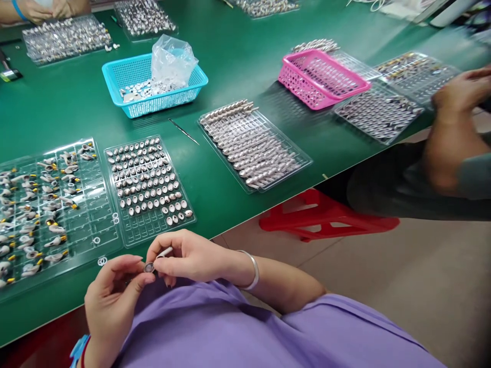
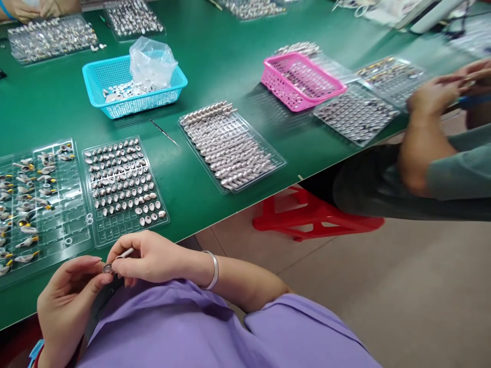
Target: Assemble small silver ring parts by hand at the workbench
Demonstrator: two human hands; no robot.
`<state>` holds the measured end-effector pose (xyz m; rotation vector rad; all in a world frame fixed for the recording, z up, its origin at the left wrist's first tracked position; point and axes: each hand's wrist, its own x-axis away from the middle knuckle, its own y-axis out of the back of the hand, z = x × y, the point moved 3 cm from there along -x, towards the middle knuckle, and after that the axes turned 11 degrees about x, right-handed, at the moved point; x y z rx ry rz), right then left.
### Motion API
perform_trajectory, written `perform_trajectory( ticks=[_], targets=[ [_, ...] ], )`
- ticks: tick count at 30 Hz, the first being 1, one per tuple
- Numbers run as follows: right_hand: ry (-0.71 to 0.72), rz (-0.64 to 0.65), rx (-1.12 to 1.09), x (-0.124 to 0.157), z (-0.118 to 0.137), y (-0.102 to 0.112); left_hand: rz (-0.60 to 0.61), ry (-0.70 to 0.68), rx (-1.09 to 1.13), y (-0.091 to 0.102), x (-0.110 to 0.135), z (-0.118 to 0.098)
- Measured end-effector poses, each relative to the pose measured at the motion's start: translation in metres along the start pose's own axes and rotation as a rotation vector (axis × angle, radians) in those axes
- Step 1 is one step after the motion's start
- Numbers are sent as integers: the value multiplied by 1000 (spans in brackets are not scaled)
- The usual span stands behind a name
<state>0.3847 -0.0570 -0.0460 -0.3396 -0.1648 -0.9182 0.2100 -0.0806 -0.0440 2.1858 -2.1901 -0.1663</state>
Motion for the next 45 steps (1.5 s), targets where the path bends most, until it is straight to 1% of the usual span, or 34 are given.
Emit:
perform_trajectory(
  ticks=[3,6,8,9,13,16,19,22,25,27,31,35,39,45],
  targets=[
    [43,-14,46,3,3,3,-29,101,48,-1,0,-2],
    [129,-51,183,6,8,6,-59,202,116,-6,1,-5],
    [146,-50,231,8,10,6,-83,234,139,-10,1,-9],
    [139,-37,220,8,9,6,-95,240,142,-12,1,-11],
    [86,16,8,4,-1,3,-132,231,124,-13,1,-13],
    [66,29,-183,0,-12,1,-74,253,110,-9,0,-7],
    [72,14,-337,-4,-19,1,-25,314,217,-4,-2,3],
    [88,-35,-405,-6,-24,1,-31,420,385,-4,-5,9],
    [98,-71,-418,-6,-27,-2,-20,537,501,-10,-6,7],
    [101,-81,-418,-7,-30,-4,-2,577,542,-14,-7,4],
    [96,-69,-429,-8,-35,-8,27,572,541,-16,-6,2],
    [100,-33,-481,-9,-37,-10,47,541,496,-13,-3,2],
    [120,-16,-540,-10,-35,-10,75,541,445,-11,-1,1],
    [122,-42,-487,-9,-34,-11,77,556,430,-12,-1,0]
  ],
)
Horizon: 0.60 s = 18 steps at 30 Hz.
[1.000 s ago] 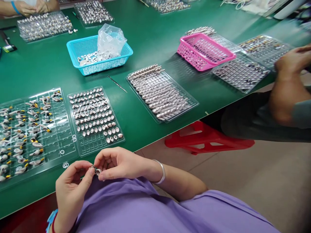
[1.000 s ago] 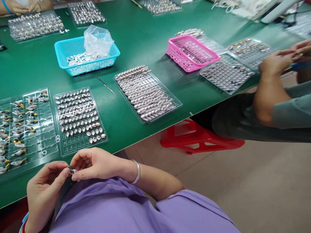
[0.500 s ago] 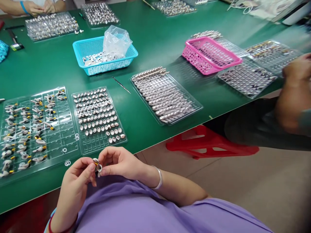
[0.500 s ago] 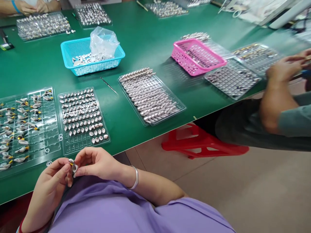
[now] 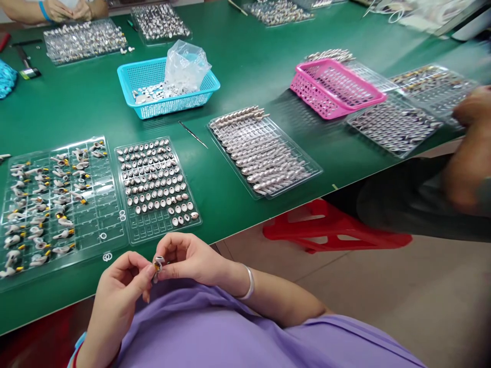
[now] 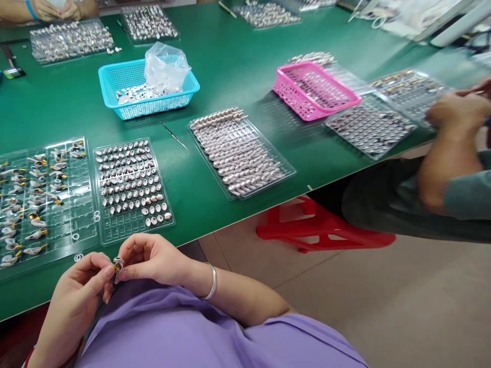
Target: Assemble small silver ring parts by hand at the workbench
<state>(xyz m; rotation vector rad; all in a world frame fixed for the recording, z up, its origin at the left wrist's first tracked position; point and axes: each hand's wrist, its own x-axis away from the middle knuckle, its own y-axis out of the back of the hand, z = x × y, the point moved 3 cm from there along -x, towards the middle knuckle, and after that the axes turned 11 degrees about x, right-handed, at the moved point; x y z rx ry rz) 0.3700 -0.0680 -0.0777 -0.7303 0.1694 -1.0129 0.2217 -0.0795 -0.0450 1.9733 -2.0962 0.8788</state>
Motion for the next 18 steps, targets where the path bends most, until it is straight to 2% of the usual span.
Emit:
perform_trajectory(
  ticks=[7,12,18],
  targets=[
    [-2,-17,100,2,-1,0,1,24,0,-3,1,1],
    [64,-16,271,4,4,0,28,48,15,-3,-1,5],
    [335,-78,729,6,21,3,64,17,-187,2,0,3]
  ],
)
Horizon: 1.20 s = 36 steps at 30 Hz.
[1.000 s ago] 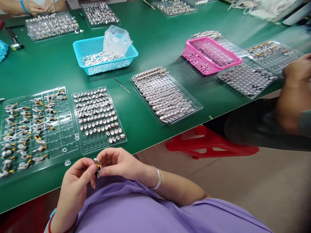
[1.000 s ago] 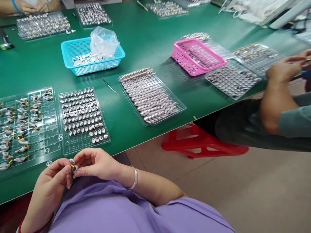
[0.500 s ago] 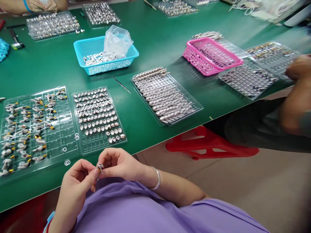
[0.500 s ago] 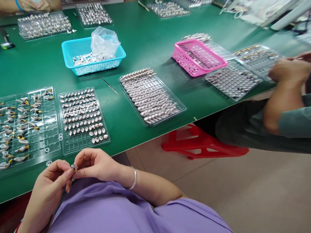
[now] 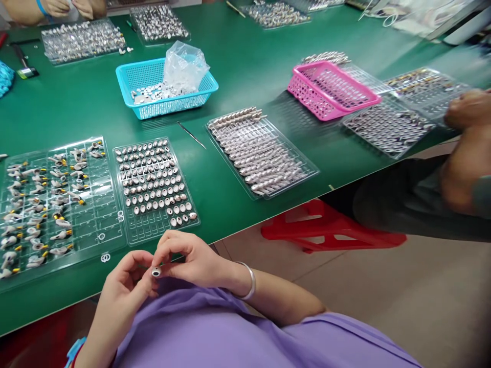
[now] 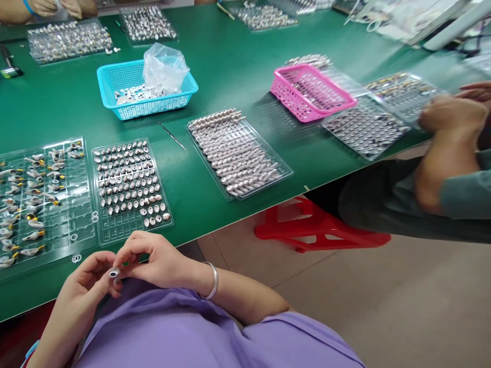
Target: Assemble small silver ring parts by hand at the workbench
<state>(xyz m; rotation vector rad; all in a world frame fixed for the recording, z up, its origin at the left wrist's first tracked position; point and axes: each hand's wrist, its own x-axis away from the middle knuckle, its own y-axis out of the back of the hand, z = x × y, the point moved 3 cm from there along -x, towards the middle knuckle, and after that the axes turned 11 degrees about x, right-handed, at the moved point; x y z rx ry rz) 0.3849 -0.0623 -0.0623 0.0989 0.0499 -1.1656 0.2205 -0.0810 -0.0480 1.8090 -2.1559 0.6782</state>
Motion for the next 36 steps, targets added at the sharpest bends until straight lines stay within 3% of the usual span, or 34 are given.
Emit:
perform_trajectory(
  ticks=[7,13,24,31,36],
  targets=[
    [-62,89,-49,2,7,3,-62,-73,-132,5,4,-6],
    [-95,60,-114,2,9,2,-76,-117,-164,7,5,-9],
    [-9,24,-73,-1,13,2,-65,-104,-121,3,5,-12],
    [-119,96,-299,-3,7,-3,-93,-211,-191,0,7,-15],
    [-128,132,-305,-4,9,-1,-82,-206,-177,0,7,-13]
  ],
)
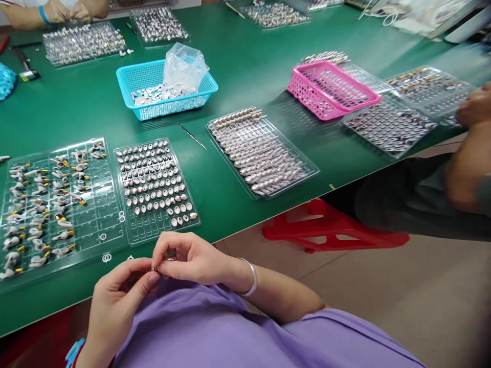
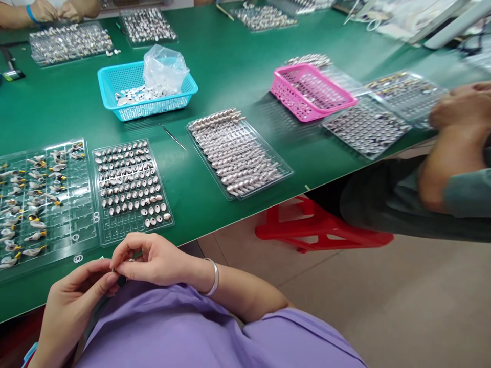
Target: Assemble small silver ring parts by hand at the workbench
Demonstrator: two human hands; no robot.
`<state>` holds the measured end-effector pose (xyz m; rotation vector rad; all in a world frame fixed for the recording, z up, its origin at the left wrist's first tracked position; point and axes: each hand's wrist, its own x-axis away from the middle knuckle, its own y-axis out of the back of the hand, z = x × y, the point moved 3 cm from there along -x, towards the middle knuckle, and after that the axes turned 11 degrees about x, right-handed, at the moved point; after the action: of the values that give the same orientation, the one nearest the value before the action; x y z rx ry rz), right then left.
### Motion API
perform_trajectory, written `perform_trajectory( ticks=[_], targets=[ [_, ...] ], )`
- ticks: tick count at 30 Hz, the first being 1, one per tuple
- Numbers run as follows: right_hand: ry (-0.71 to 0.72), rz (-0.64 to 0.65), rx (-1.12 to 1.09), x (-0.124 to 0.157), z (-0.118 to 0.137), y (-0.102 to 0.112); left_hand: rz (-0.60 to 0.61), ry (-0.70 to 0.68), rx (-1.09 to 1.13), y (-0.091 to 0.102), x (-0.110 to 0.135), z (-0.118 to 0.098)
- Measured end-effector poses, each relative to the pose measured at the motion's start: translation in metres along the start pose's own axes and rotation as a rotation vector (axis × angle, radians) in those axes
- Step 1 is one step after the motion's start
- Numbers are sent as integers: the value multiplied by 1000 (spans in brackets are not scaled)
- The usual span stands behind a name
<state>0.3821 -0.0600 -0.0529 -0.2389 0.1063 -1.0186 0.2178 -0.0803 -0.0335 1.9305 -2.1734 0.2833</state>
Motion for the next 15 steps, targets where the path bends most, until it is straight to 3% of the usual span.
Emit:
perform_trajectory(
  ticks=[5,10,15],
  targets=[
    [-116,55,-120,0,-3,1,19,-52,-56,3,2,-2],
    [-123,24,43,1,4,5,69,-192,-221,4,3,-6],
    [-202,122,131,1,6,9,155,-275,-326,2,2,-12]
  ],
)
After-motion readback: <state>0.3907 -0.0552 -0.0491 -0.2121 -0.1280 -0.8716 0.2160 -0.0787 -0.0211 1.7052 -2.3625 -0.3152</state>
